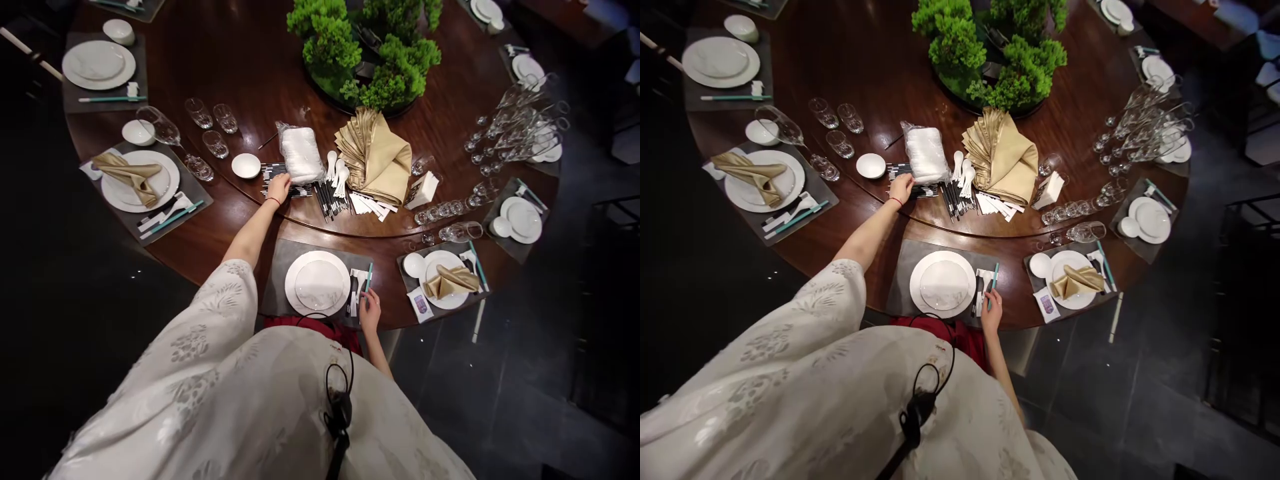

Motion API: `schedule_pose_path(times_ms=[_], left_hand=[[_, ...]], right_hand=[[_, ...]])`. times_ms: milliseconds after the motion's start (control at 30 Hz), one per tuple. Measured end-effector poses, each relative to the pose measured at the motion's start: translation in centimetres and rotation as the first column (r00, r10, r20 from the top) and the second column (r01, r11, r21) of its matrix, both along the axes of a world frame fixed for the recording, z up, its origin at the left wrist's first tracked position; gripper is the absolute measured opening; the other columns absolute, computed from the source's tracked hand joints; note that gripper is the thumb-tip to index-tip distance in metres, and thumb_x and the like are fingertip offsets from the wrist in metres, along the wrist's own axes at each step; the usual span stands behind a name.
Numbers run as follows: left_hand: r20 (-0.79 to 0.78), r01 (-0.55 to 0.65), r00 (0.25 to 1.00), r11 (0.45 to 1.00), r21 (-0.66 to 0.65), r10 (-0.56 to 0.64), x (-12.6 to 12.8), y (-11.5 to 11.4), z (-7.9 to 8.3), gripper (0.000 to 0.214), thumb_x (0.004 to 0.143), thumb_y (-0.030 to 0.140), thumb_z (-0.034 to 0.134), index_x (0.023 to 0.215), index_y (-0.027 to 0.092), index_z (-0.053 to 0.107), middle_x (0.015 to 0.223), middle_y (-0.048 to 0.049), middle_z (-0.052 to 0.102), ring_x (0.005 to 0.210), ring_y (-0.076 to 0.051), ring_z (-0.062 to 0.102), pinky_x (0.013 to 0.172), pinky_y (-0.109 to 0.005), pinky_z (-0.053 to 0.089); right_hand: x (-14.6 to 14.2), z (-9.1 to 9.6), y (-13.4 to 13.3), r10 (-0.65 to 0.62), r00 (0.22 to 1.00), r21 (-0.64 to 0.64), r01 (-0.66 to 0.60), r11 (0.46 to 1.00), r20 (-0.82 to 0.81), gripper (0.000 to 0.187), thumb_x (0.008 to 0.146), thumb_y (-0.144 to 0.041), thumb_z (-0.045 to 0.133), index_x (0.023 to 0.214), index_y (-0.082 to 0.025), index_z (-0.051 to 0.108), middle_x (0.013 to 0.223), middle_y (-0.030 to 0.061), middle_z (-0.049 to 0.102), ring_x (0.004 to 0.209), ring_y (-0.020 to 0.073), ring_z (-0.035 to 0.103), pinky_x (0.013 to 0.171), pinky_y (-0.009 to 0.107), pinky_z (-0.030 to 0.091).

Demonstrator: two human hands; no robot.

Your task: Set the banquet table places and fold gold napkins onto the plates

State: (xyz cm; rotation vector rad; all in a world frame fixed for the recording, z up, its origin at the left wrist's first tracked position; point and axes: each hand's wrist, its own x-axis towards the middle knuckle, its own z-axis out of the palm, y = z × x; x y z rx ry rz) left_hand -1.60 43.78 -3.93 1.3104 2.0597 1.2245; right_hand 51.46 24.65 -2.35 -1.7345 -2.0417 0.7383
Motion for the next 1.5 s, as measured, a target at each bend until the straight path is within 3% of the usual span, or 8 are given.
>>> schedule_pose_path(times_ms=[100, 267, 467, 567, 833, 1100, 1300, 1500], left_hand=[[0.065, -0.04, 0.997, 0.998, 0.052, 0.037, 0.5, -1.9, -0.5, 0.011, 0.084, 0.014, 0.061, 0.075, 0.018, 0.057, 0.086, -0.0058, 0.057, 0.1, -0.022, 0.057, 0.104, -0.037, 0.04], [0.15, -0.382, 0.913, 0.924, -0.017, 0.38, 2.0, -4.8, -2.1, 0.012, 0.089, 0.016, 0.053, 0.078, 0.017, 0.055, 0.072, -0.0001, 0.053, 0.079, -0.016, 0.058, 0.088, -0.029, 0.047], [-0.105, -0.126, 0.987, 0.992, -0.029, 0.123, 2.2, -0.5, 0.1, 0.01, 0.094, 0.019, 0.052, 0.091, 0.016, 0.061, 0.083, -0.0057, 0.06, 0.09, -0.021, 0.063, 0.094, -0.035, 0.044], [-0.086, -0.161, 0.984, 0.986, -0.043, 0.157, 2.7, 1.9, 0.6, 0.013, 0.096, 0.023, 0.05, 0.096, 0.016, 0.062, 0.088, -0.0093, 0.062, 0.095, -0.025, 0.062, 0.096, -0.038, 0.043], [0.052, -0.223, 0.973, 0.975, -0.027, 0.224, 2.7, 4.0, -2.4, 0.009, 0.082, 0.022, 0.066, 0.079, 0.014, 0.063, 0.076, -0.0059, 0.062, 0.087, -0.021, 0.061, 0.094, -0.035, 0.047], [0.225, -0.084, 0.969, 0.993, -0.079, 0.1, 3.0, 2.8, -4.5, 0.023, 0.073, 0.012, 0.062, 0.094, 0.009, 0.07, 0.093, -0.0088, 0.07, 0.085, -0.017, 0.062, 0.087, -0.031, 0.052], [0.05, -0.113, 0.992, 0.993, -0.043, 0.115, 4.2, 0.7, -4.5, 0.028, 0.079, 0.014, 0.063, 0.106, 0.013, 0.068, 0.091, -0.0075, 0.067, 0.088, -0.02, 0.063, 0.092, -0.034, 0.049], [-0.24, -0.084, 0.967, 0.996, 0.001, 0.082, 5.0, 0.1, -2.1, 0.02, 0.095, 0.025, 0.051, 0.1, 0.018, 0.069, 0.107, -0.0093, 0.066, 0.104, -0.022, 0.061, 0.094, -0.032, 0.046]], right_hand=[[1.5, -0.4, -1.4, -0.055, 0.997, -0.005, 0.055, 0.998, -0.06, 0.037, 0.091, -0.033, 0.041, 0.101, -0.017, 0.072, 0.127, 0.0187, 0.062, 0.118, 0.0268, 0.061, 0.105, 0.044, 0.048], [1.0, -1.7, -1.2, -0.037, 0.972, -0.008, 0.036, 0.999, -0.232, 0.031, 0.089, -0.035, 0.048, 0.096, -0.016, 0.072, 0.116, 0.0172, 0.068, 0.108, 0.026, 0.065, 0.09, 0.042, 0.054], [0.1, -2.0, -1.5, 0.021, 0.943, -0.027, -0.032, 0.999, -0.332, 0.028, 0.09, -0.034, 0.052, 0.094, -0.016, 0.073, 0.109, 0.0149, 0.071, 0.1, 0.0223, 0.067, 0.085, 0.037, 0.055], [1.1, -1.8, -2.4, 0.019, 0.949, -0.039, -0.033, 0.999, -0.315, 0.028, 0.09, -0.033, 0.051, 0.094, -0.017, 0.073, 0.106, 0.0134, 0.072, 0.099, 0.0221, 0.067, 0.091, 0.039, 0.053], [4.4, -2.7, -3.4, -0.214, 0.926, -0.172, 0.167, 0.971, -0.311, 0.036, 0.085, -0.042, 0.052, 0.095, -0.014, 0.072, 0.095, 0.012, 0.073, 0.085, 0.0213, 0.069, 0.081, 0.035, 0.055], [2.9, -3.9, -1.7, -0.394, 0.854, -0.378, 0.26, 0.889, -0.34, 0.046, 0.079, -0.051, 0.056, 0.097, -0.011, 0.071, 0.075, 0.0082, 0.072, 0.076, 0.0238, 0.071, 0.067, 0.031, 0.053], [1.0, -3.5, 0.5, -0.404, 0.837, -0.423, 0.236, 0.875, -0.369, 0.043, 0.074, -0.052, 0.058, 0.089, -0.014, 0.07, 0.081, 0.0108, 0.074, 0.075, 0.0229, 0.071, 0.069, 0.033, 0.055], [-0.2, -3.9, 1.5, -0.402, 0.828, -0.454, 0.206, 0.867, -0.391, 0.045, 0.071, -0.055, 0.06, 0.088, -0.014, 0.069, 0.089, 0.0119, 0.075, 0.074, 0.0206, 0.071, 0.077, 0.037, 0.057]])
